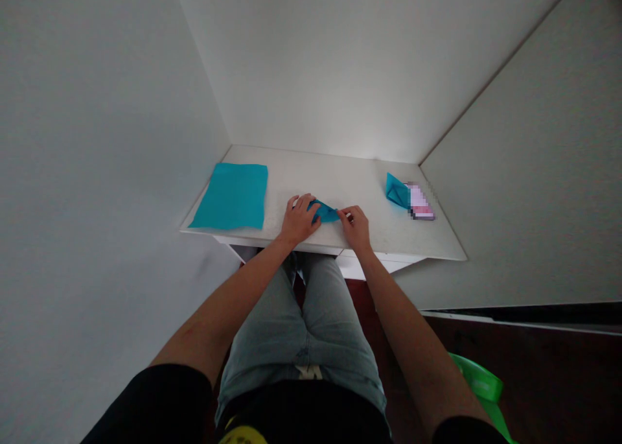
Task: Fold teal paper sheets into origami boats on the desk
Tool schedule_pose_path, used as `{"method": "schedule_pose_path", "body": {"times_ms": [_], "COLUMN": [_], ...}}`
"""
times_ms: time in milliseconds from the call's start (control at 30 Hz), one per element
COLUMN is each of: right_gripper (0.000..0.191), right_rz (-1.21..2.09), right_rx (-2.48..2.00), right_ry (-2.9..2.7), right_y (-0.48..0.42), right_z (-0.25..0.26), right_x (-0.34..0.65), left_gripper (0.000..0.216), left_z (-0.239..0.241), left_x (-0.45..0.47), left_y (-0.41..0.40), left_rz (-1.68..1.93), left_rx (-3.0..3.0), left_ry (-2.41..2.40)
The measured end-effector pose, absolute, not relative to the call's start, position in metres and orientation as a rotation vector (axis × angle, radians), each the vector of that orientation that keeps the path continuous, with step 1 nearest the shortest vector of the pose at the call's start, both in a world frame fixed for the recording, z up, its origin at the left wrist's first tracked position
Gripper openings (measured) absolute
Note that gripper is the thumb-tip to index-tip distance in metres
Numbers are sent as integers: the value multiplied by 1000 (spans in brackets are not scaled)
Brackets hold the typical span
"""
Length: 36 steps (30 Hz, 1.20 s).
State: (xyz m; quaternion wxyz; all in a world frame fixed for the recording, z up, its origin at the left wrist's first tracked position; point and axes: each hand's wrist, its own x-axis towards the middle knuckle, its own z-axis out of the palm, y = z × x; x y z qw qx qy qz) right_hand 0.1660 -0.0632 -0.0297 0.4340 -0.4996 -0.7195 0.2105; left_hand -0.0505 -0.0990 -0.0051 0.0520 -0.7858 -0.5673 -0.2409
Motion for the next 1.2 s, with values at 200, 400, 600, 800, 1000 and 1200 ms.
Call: {"method": "schedule_pose_path", "body": {"times_ms": [200, 400, 600, 800, 1000, 1200], "right_gripper": [39, 39, 46, 50, 47, 55], "right_rz": [552, 707, 976, 996, 834, 761], "right_rx": [-1106, -1034, -1105, -1066, -1068, -1104], "right_ry": [-1860, -1821, -1630, -1476, -1722, -1854], "right_y": [-67, -68, -64, -63, -69, -65], "right_z": [-30, -28, -33, -32, -26, -29], "right_x": [162, 163, 167, 166, 163, 161], "left_gripper": [25, 19, 27, 17, 23, 22], "left_z": [-8, -10, -13, -17, -26, -28], "left_x": [-51, -52, -52, -50, -49, -50], "left_y": [-99, -98, -98, -97, -94, -93], "left_rz": [-720, -706, -757, -774, -816, -832], "left_rx": [-2374, -2478, -2448, -2376, -2295, -2235], "left_ry": [-1622, -1533, -1546, -1519, -1487, -1562]}}
